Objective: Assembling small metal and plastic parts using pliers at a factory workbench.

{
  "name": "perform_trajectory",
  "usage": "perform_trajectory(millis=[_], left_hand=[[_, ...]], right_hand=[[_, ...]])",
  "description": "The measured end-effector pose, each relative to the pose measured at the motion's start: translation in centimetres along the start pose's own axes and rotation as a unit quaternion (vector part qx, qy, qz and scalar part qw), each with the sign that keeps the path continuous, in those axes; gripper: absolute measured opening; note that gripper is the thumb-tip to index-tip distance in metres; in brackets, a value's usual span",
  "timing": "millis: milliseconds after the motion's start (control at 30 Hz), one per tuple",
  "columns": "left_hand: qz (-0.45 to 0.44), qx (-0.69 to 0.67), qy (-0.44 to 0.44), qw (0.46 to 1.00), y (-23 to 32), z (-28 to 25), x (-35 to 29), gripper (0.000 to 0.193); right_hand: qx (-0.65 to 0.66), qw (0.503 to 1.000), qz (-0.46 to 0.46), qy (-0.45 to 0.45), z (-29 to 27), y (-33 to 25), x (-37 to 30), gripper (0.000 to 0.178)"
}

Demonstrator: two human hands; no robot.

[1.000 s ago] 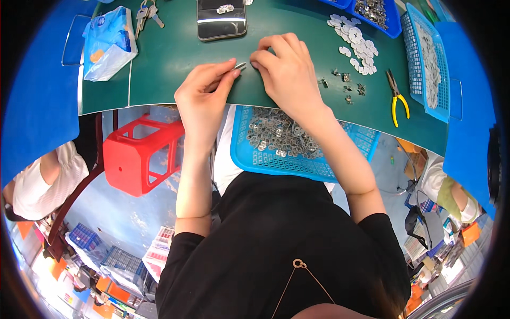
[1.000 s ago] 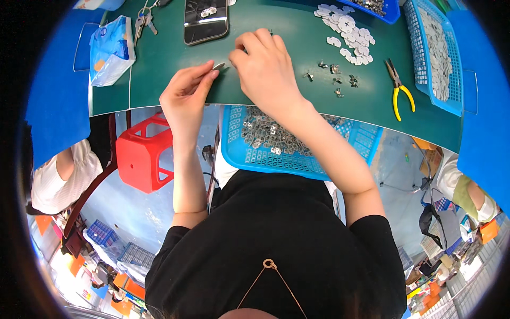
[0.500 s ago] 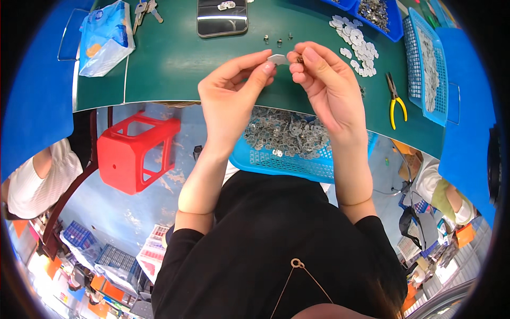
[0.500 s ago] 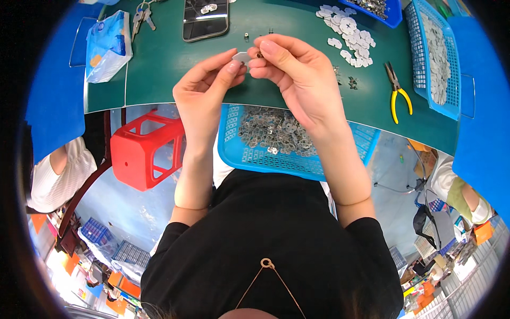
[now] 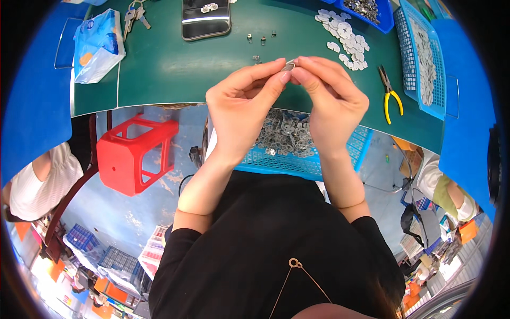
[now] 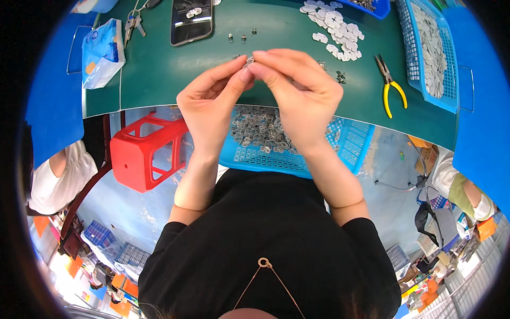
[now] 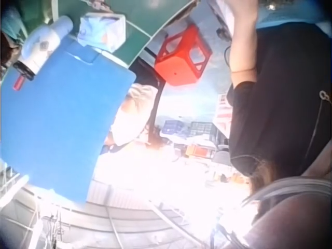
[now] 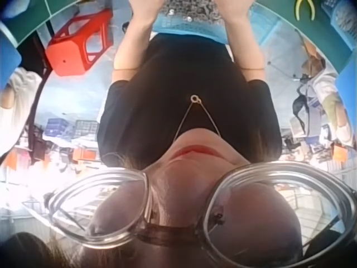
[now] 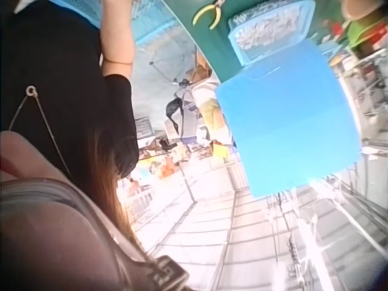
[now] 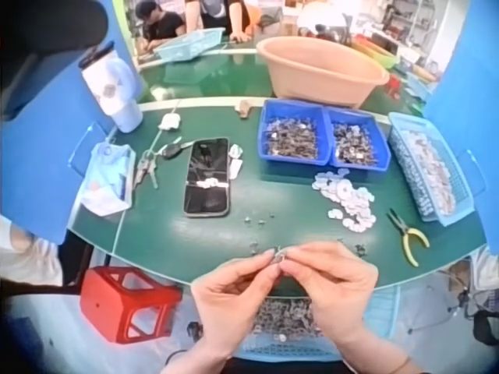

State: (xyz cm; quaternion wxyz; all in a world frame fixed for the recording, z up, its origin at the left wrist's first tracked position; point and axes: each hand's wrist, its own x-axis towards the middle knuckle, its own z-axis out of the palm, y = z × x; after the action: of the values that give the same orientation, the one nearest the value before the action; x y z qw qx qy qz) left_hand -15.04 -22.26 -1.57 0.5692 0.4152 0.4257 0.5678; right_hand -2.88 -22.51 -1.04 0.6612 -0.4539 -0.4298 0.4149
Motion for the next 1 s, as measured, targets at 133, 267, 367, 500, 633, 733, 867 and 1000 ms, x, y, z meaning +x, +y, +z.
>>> perform_trajectory(millis=[133, 267, 367, 500, 633, 733, 867, 1000], left_hand=[[-0.002, -0.006, -0.026, 1.0, 0.5, 0.0, 0.0, 0.023], [-0.015, -0.022, -0.033, 0.999, 0.6, -0.1, 0.0, 0.023], [-0.008, -0.022, -0.043, 0.999, 0.5, -0.1, 0.1, 0.024], [-0.003, -0.025, -0.039, 0.999, 0.4, 0.1, -0.1, 0.024], [0.034, -0.009, -0.044, 0.998, 0.1, 0.3, -0.3, 0.024], [0.026, -0.018, -0.055, 0.998, 0.3, 0.6, -0.4, 0.025], [-0.012, -0.097, -0.021, 0.995, 0.3, 0.9, -0.3, 0.025], [-0.044, -0.146, -0.009, 0.988, 0.0, 0.4, -0.1, 0.023]], right_hand=[[-0.176, 0.968, -0.175, -0.033, -0.5, -0.1, 0.0, 0.019], [-0.247, 0.936, -0.247, -0.053, -0.8, -0.4, 0.2, 0.02], [-0.255, 0.924, -0.28, -0.053, -0.8, -0.3, 0.4, 0.02], [-0.291, 0.906, -0.303, -0.056, -0.6, -0.4, 0.3, 0.02], [-0.318, 0.899, -0.296, -0.047, -0.4, -0.9, 0.0, 0.02], [-0.339, 0.89, -0.302, -0.05, -0.6, -0.7, -0.1, 0.024], [-0.332, 0.893, -0.294, -0.074, -1.0, -0.5, -0.8, 0.03], [-0.274, 0.928, -0.232, -0.103, -1.4, -1.1, -1.6, 0.033]])
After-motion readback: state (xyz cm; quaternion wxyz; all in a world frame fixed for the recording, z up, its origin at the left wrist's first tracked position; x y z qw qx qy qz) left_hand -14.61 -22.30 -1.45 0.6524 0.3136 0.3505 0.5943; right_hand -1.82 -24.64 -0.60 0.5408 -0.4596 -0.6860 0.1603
